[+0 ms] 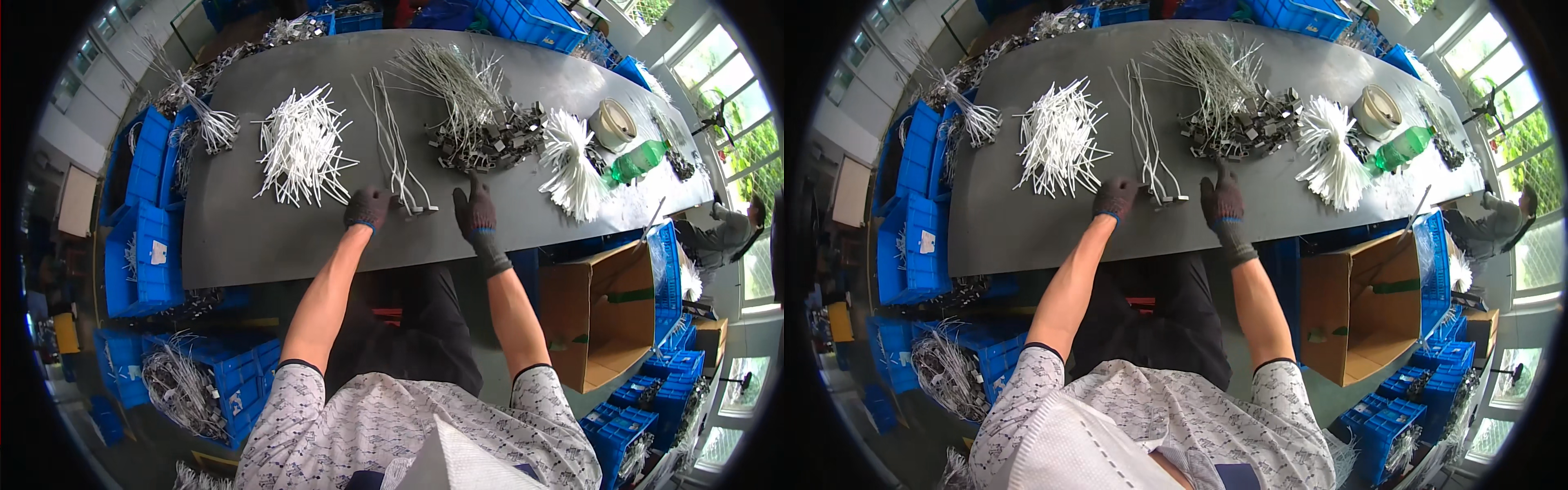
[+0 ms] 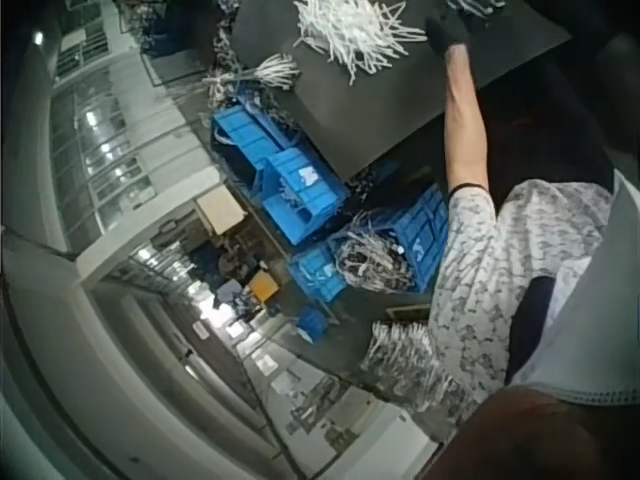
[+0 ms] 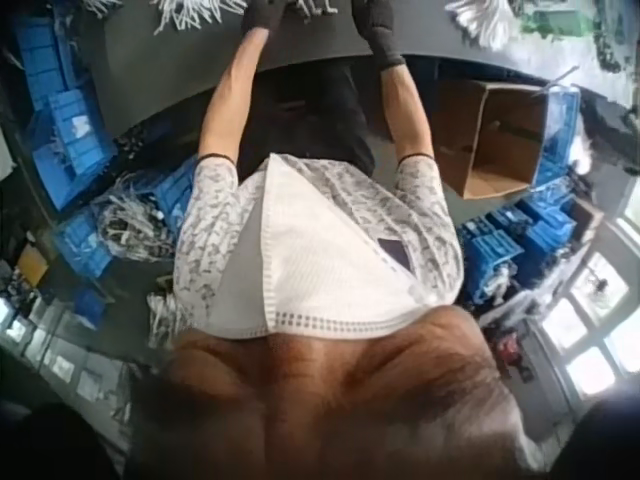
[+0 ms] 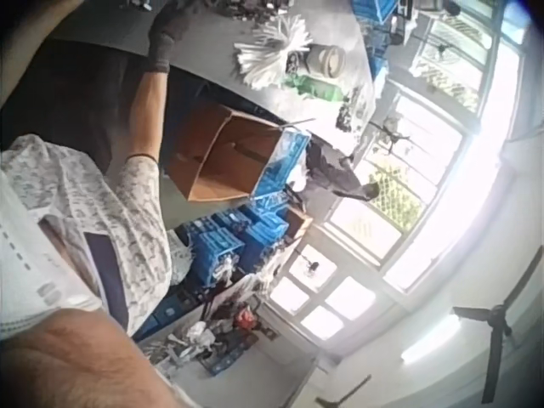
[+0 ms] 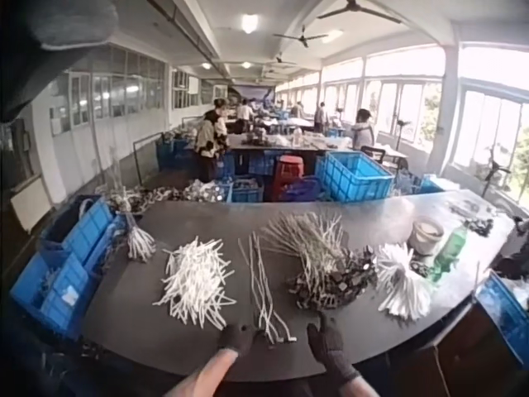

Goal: The person puts a bundle of wires into a container, then repeatedly slides plastic sleeves onto wire leads and arranges them on the table by hand.

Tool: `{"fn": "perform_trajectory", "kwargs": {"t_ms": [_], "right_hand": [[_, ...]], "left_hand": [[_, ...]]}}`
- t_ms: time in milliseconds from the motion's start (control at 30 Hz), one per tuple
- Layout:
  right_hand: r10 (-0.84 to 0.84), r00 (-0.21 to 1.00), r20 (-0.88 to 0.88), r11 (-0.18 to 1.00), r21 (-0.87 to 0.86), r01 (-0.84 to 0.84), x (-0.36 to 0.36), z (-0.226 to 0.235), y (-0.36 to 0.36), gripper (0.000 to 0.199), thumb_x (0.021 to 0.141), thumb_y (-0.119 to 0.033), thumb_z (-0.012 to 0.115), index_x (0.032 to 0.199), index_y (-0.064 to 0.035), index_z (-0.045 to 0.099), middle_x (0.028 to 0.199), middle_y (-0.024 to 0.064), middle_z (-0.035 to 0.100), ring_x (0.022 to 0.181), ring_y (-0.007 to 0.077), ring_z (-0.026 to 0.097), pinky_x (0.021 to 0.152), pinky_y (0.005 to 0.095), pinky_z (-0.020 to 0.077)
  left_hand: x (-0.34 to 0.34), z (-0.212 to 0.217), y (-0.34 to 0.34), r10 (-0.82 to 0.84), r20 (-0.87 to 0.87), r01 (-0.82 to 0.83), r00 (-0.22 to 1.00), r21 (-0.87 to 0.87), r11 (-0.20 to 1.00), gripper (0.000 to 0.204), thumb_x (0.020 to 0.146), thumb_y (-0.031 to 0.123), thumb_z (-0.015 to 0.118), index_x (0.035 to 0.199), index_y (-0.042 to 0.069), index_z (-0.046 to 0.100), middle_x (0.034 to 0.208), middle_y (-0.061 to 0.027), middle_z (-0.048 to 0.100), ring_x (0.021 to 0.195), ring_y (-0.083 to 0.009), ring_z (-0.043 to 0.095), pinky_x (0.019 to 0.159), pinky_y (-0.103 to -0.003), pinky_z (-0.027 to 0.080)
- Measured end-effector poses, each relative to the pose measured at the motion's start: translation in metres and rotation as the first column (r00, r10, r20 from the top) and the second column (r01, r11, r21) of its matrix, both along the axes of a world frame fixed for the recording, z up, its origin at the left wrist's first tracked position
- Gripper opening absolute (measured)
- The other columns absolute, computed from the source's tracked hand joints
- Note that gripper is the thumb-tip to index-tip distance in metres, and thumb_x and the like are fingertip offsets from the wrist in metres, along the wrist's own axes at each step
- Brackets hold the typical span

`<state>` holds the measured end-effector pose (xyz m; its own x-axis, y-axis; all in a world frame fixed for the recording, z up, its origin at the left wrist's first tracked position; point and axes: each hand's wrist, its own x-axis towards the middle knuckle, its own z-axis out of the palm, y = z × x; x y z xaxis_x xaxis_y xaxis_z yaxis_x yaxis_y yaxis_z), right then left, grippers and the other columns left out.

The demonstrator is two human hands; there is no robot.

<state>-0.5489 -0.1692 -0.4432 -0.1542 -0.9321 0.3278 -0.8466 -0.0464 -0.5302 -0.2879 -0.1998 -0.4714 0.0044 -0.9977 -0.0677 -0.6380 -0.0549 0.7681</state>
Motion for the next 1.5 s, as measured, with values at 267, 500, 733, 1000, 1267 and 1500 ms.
{"fn": "perform_trajectory", "kwargs": {"t_ms": [267,500,733,1000,1267,1500], "right_hand": [[-0.093,0.996,-0.004,0.964,0.248,0.091,-0.057,-0.089,-0.055,0.043,0.094,-0.033,0.061,0.128,-0.0066,0.060,0.125,0.0247,0.063,0.108,0.0452,0.063,0.091,0.0503,0.0525],[-0.242,0.962,0.125,0.926,0.327,0.191,-0.027,-0.040,-0.062,0.052,0.095,-0.048,0.059,0.126,-0.0052,0.060,0.119,0.0241,0.064,0.108,0.0455,0.063,0.091,0.0494,0.0514],[-0.260,0.956,0.137,0.909,0.368,0.195,-0.036,-0.041,-0.090,0.050,0.092,-0.048,0.063,0.118,-0.0058,0.066,0.110,0.0261,0.070,0.108,0.0441,0.066,0.090,0.0515,0.0522],[-0.285,0.958,0.019,0.835,0.495,0.239,-0.057,-0.052,-0.062,0.053,0.081,-0.048,0.068,0.106,-0.0017,0.071,0.107,0.0264,0.072,0.102,0.0437,0.068,0.090,0.0485,0.0536],[-0.336,0.942,0.012,0.801,0.529,0.279,-0.057,-0.041,0.004,0.045,0.077,-0.035,0.067,0.105,-0.0003,0.074,0.099,0.0262,0.073,0.100,0.0416,0.070,0.091,0.0450,0.0542],[0.281,0.957,-0.069,0.879,0.420,-0.228,-0.116,-0.098,0.085,0.028,0.079,-0.022,0.073,0.098,-0.0024,0.070,0.095,0.0200,0.069,0.091,0.0355,0.068,0.078,0.0446,0.0573]], "left_hand": [[0.048,-0.021,-0.031,0.203,0.451,-0.336,0.869,0.238,0.911,0.058,0.085,0.058,0.061,0.112,0.008,0.073,0.116,-0.0207,0.071,0.110,-0.0398,0.068,0.090,-0.051,0.056],[0.060,-0.036,-0.041,0.198,0.483,-0.377,0.853,0.307,0.874,0.043,0.089,0.043,0.059,0.109,0.008,0.075,0.120,-0.0208,0.070,0.113,-0.0384,0.068,0.092,-0.050,0.056],[0.072,-0.056,-0.041,0.184,0.527,-0.343,0.829,0.220,0.913,0.036,0.090,0.035,0.057,0.105,0.009,0.076,0.114,-0.0197,0.072,0.108,-0.0380,0.069,0.087,-0.049,0.057],[0.106,-0.071,-0.020,0.207,0.510,-0.332,0.835,0.166,0.929,0.041,0.081,0.041,0.069,0.096,0.004,0.075,0.104,-0.0212,0.074,0.100,-0.0398,0.071,0.083,-0.048,0.058],[0.127,-0.083,0.019,0.336,-0.476,-0.199,0.813,0.314,0.928,0.013,0.083,0.021,0.071,0.075,0.011,0.071,0.066,-0.0052,0.069,0.055,-0.0175,0.067,0.052,-0.031,0.054],[0.101,-0.032,0.034,0.519,-0.799,0.196,0.302,0.585,0.787,0.011,0.093,0.013,0.065,0.097,0.004,0.069,0.089,-0.0077,0.073,0.072,-0.0158,0.069,0.063,-0.030,0.057]]}}
